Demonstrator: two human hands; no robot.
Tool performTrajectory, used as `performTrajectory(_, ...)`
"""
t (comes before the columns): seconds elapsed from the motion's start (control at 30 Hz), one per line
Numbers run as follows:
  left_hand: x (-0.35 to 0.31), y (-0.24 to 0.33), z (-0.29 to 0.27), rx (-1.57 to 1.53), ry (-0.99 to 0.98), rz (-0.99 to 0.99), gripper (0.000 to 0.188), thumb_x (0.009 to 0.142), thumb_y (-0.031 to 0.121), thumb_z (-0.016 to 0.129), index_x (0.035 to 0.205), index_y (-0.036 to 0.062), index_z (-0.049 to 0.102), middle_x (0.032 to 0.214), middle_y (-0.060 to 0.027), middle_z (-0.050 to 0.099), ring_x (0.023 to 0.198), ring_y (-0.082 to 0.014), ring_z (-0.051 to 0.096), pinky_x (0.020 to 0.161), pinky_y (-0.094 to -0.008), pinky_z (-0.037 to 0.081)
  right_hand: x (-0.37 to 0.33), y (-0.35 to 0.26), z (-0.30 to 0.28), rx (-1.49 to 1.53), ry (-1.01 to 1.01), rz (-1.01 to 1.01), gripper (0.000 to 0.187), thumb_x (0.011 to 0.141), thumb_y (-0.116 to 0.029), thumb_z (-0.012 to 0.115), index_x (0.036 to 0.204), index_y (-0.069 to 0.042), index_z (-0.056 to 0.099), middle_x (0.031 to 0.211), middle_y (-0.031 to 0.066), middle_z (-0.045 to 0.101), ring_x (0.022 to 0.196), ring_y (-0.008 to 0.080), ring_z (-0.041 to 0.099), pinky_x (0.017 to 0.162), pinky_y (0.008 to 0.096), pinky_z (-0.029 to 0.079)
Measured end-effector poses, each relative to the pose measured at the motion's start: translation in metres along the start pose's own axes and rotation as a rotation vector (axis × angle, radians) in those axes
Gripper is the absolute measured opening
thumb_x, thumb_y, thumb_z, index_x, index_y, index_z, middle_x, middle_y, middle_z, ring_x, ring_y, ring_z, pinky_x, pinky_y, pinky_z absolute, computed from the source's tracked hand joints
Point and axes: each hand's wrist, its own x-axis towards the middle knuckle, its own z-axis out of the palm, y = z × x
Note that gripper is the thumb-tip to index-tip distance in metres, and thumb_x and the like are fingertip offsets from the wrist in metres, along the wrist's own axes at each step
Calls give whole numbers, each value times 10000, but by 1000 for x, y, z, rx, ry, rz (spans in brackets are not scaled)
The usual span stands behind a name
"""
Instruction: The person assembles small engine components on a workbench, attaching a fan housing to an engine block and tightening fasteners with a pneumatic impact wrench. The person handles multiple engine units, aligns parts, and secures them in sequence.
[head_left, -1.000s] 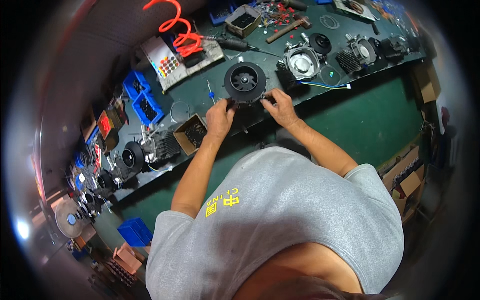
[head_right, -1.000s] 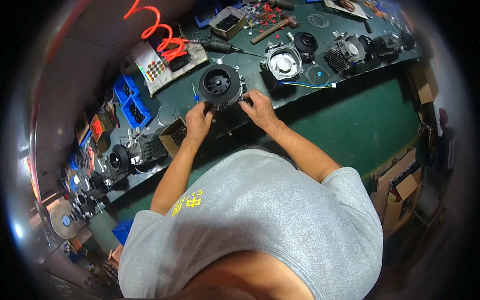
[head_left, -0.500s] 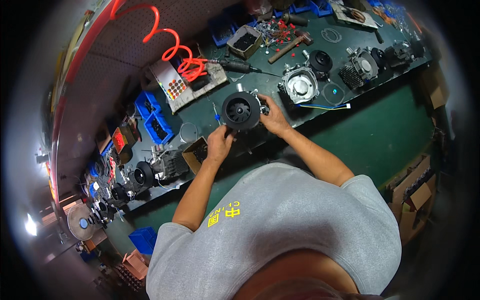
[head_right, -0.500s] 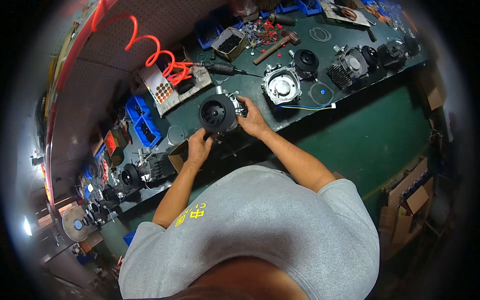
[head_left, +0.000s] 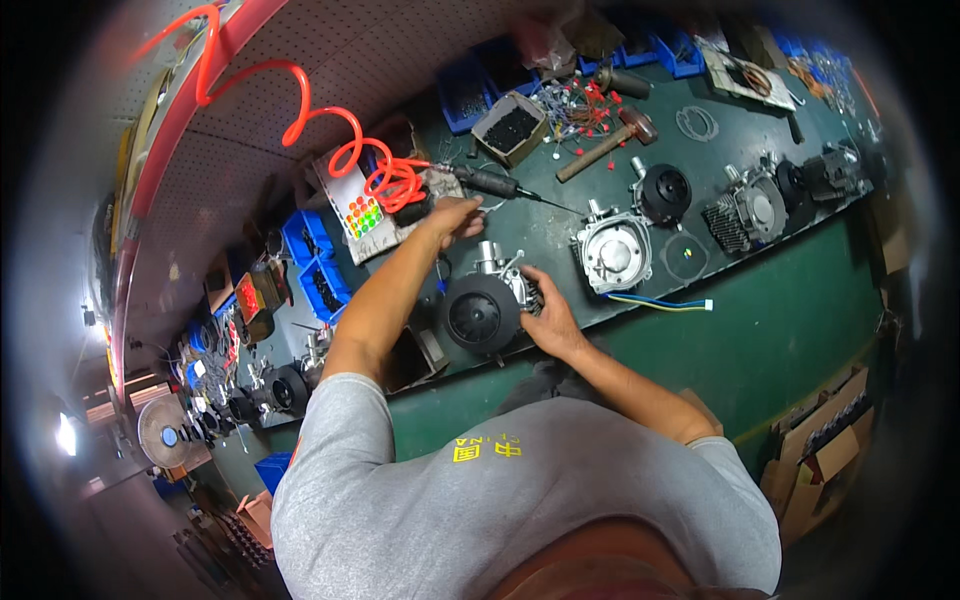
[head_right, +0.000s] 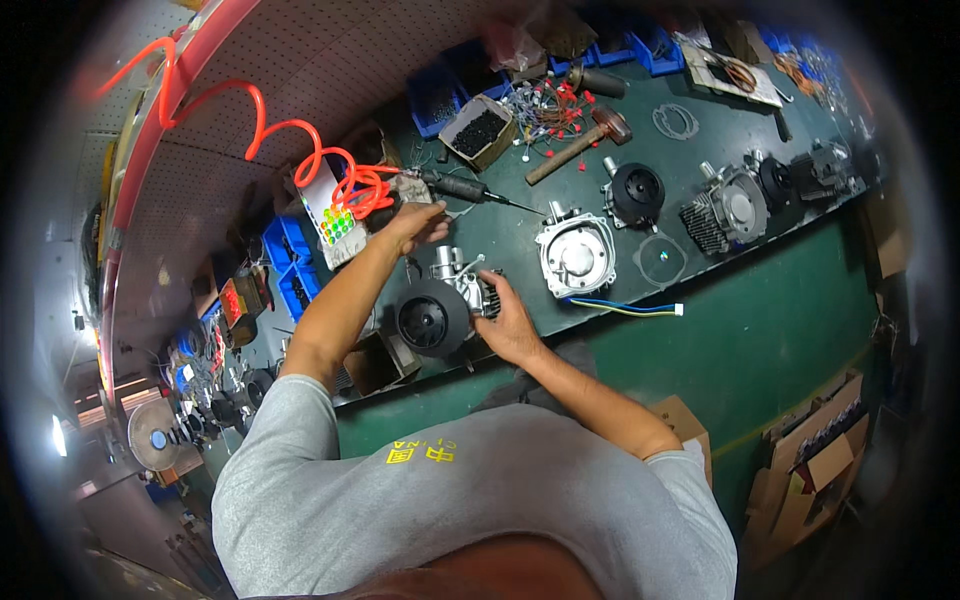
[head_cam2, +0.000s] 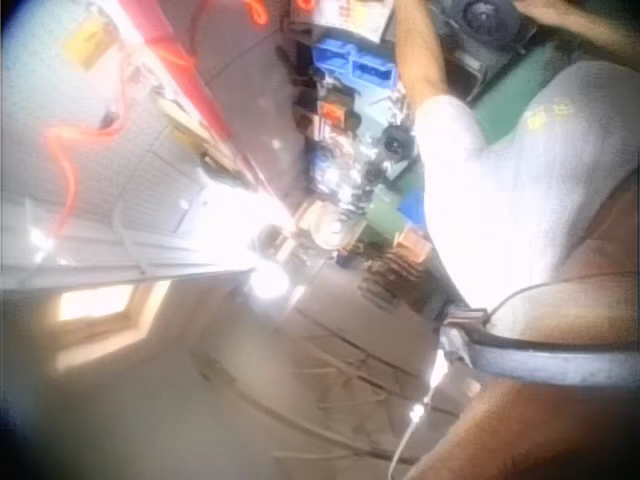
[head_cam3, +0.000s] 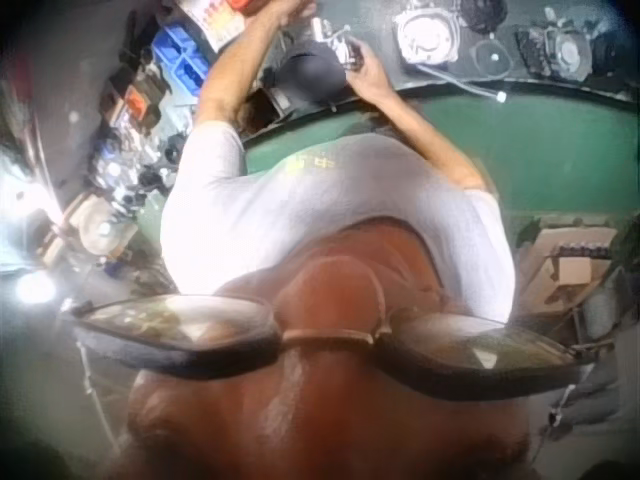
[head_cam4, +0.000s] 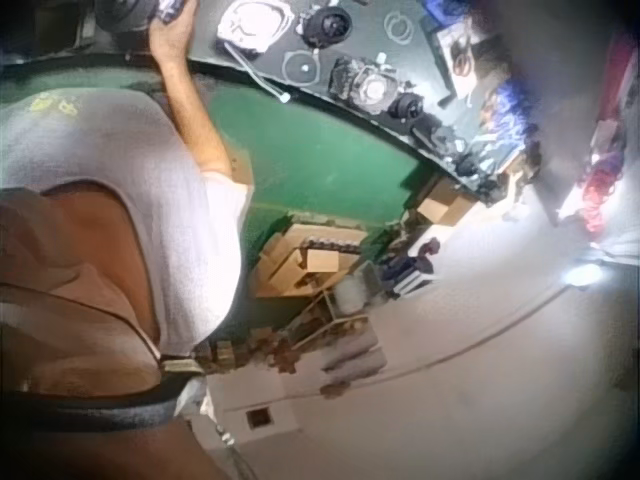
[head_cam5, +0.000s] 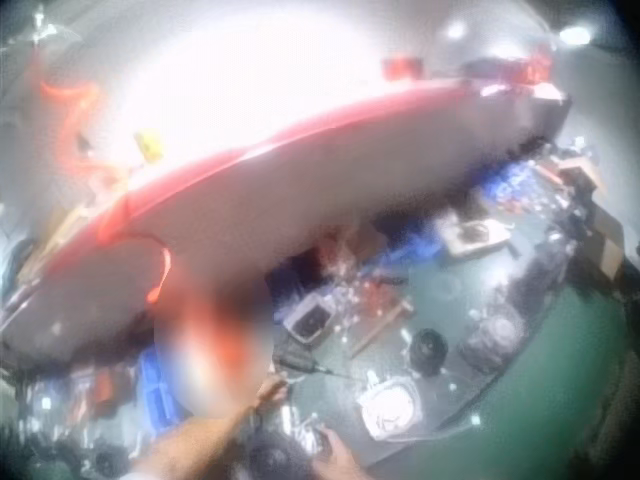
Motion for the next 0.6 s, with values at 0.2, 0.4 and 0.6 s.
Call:
performTrajectory(0.2,82,-4,34,-149,-8,-131,512,956,422,748,1204,-5,613,1139,-205,657,1012,-303,686,838,-486,647,2,-1,-5,5,-20,66,784,749,-35,762,1470,3,455,1422,245,556,1381,375,509,1156,414,392)
performTrajectory(0.4,113,-11,44,-261,178,-60,383,920,407,770,1018,56,653,897,-121,709,725,-246,707,703,-435,652,4,1,-8,29,-73,45,785,760,-59,759,1478,4,451,1429,235,544,1384,356,502,1158,403,386)
performTrajectory(0.6,67,7,49,-346,228,95,284,914,286,733,990,35,625,886,-113,722,699,-231,710,646,-385,635,1,2,-10,-48,-32,17,769,789,-80,746,1494,-17,447,1413,216,551,1317,314,547,1069,370,455)
